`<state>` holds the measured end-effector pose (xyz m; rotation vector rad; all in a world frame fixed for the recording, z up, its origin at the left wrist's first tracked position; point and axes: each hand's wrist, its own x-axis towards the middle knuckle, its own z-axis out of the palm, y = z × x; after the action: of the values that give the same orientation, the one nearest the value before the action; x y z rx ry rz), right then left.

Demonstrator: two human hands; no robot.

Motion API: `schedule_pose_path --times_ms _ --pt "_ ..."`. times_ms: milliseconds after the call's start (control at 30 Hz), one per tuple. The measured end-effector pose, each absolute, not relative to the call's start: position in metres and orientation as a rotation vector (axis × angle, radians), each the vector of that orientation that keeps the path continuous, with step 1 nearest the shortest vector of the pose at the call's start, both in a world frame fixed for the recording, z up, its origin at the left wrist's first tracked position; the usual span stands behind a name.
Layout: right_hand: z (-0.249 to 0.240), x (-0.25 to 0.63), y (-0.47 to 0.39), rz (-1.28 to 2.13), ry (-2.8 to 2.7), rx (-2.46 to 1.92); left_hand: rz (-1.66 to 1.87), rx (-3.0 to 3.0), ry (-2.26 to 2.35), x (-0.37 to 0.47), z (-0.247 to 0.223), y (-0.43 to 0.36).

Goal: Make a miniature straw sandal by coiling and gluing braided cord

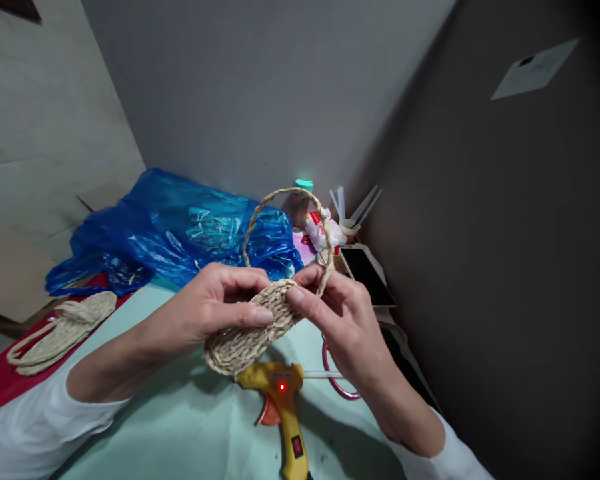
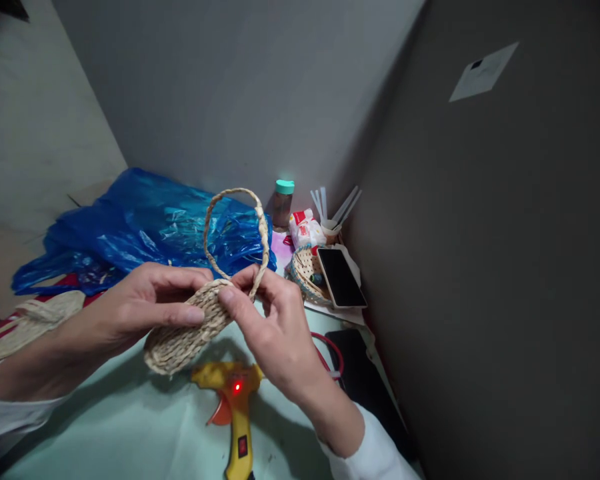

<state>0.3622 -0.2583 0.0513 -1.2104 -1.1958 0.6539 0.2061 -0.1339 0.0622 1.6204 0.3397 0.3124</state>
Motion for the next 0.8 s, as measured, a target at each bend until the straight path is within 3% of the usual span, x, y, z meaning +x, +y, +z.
schedule_pose_path --times_ms 267,500,800 --pt "0.035 0.369 -0.247 0.772 -1.054 -1.124 0.35 1.574 0.396 0.214 0.055 -0.128" --pt "0.05 0.381 -0.252 0.803 -1.13 -1.067 0.461 1.57 0.398 0.213 0.062 -0.117" --pt "0.071 0.385 -0.268 0.754 -1.515 -1.013 0.201 1.034 0.167 0.212 0.06 -0.136"
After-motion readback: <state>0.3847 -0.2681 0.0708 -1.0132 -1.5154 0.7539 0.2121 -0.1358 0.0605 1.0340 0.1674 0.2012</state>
